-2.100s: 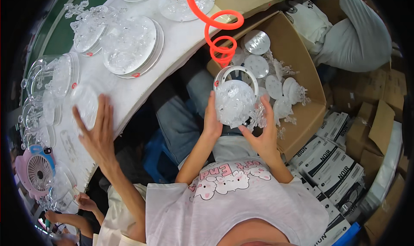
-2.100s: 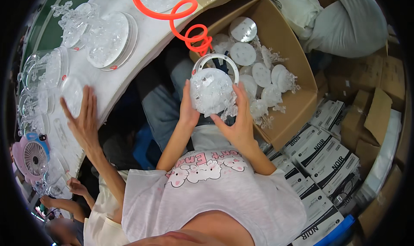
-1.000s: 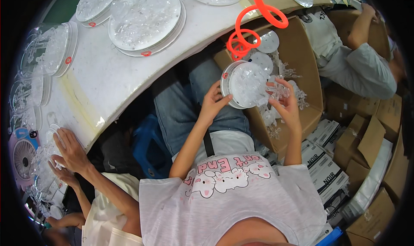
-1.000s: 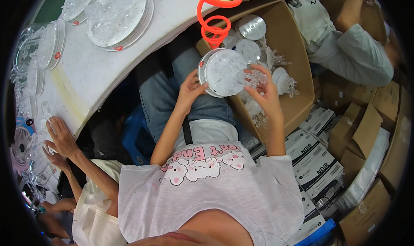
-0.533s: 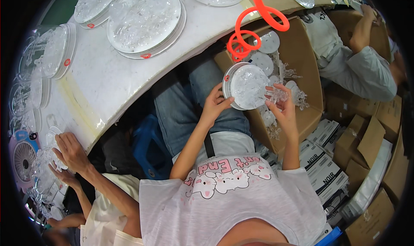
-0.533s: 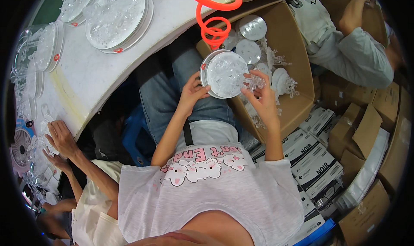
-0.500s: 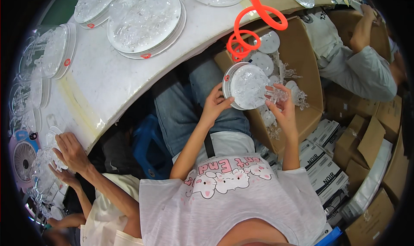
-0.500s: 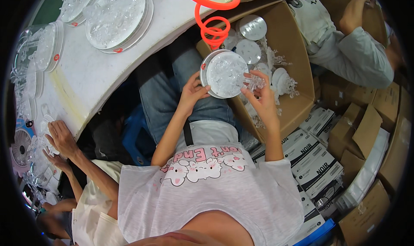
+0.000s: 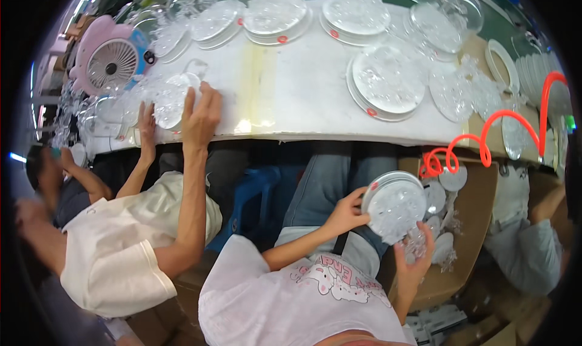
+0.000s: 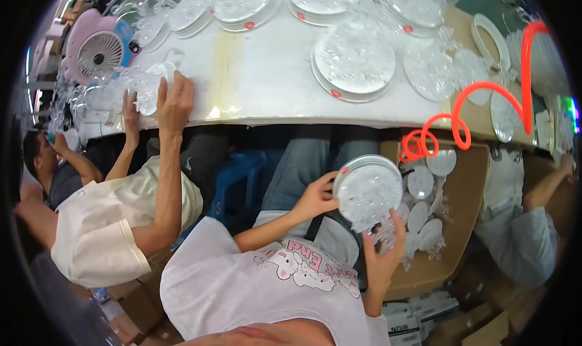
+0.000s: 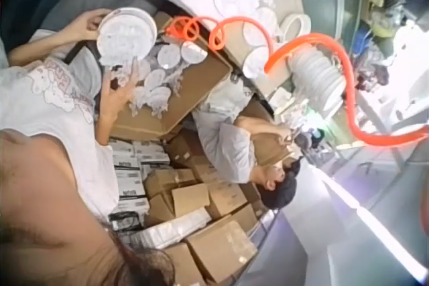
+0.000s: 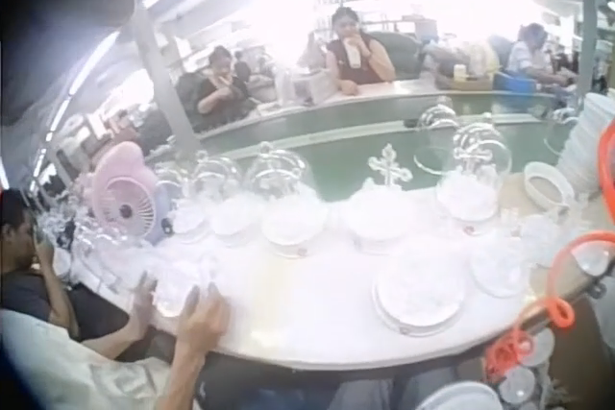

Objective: The recorder assembles decorative light fixtures by applying glue and attaching glass components to a circular base.

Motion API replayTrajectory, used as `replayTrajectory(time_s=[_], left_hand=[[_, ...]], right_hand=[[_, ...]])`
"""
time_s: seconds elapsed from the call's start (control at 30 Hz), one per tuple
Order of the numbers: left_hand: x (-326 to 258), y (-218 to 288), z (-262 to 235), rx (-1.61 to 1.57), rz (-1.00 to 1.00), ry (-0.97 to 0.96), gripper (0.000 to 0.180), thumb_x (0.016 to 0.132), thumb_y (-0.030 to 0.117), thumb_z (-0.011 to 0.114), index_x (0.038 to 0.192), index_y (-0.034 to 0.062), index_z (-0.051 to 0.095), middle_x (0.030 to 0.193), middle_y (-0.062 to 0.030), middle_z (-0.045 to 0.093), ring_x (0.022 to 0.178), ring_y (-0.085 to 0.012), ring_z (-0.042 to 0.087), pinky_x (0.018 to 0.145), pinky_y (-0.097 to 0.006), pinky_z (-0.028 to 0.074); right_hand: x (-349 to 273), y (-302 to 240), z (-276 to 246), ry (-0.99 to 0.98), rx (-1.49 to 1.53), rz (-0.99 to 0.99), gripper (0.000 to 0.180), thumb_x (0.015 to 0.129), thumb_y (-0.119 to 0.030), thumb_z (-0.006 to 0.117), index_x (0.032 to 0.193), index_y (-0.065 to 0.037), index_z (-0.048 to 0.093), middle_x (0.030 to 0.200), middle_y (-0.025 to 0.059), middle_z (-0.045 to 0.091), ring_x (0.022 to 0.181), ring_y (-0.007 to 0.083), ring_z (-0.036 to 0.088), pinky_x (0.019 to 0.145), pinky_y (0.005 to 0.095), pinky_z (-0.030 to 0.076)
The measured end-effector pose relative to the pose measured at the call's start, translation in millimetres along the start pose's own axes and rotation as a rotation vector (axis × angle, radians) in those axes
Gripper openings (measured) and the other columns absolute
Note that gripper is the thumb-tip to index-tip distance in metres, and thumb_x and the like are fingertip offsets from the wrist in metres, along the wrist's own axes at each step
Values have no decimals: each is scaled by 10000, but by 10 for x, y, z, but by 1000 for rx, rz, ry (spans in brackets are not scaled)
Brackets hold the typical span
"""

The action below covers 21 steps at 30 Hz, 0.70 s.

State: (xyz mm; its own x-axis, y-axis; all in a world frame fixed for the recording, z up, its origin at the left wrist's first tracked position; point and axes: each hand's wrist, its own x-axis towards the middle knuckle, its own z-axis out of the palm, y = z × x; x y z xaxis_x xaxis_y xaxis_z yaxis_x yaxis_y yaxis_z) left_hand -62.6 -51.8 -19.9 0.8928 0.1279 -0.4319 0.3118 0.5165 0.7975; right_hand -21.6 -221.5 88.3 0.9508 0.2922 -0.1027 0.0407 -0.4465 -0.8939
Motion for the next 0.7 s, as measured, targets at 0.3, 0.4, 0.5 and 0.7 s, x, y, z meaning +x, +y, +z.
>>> replayTrajectory(time_s=[0.3,0.4,0.5,0.7], left_hand=[[-546,1124,-648,-179,408,364,582,706,-29,560,1231,-24,310,1062,-154,544,849,-170,589,680,-241,482],[-325,1402,-919,-153,495,468,492,755,32,504,1206,-49,326,1012,-180,549,828,-235,600,653,-329,532],[-107,1670,-1065,-8,596,628,444,815,121,492,1191,-63,342,893,-154,579,660,-187,611,550,-267,528],[-57,1822,-1329,502,320,720,524,833,228,522,1235,-42,320,605,-83,569,407,-104,499,364,-203,379]], right_hand=[[744,-1154,696,-319,-79,-668,763,629,-69,720,1250,4,283,1190,198,372,976,269,518,709,341,500],[1180,-1448,1095,-342,-30,-724,685,722,-123,633,1267,36,248,1078,216,445,905,315,541,683,338,484],[1672,-1548,1413,-311,-132,-815,617,787,-217,566,1257,46,266,1041,211,473,844,302,556,673,346,467],[2132,-1547,1935,-420,-152,-762,574,795,-267,551,1276,-73,305,1090,208,488,864,337,536,765,366,440]])
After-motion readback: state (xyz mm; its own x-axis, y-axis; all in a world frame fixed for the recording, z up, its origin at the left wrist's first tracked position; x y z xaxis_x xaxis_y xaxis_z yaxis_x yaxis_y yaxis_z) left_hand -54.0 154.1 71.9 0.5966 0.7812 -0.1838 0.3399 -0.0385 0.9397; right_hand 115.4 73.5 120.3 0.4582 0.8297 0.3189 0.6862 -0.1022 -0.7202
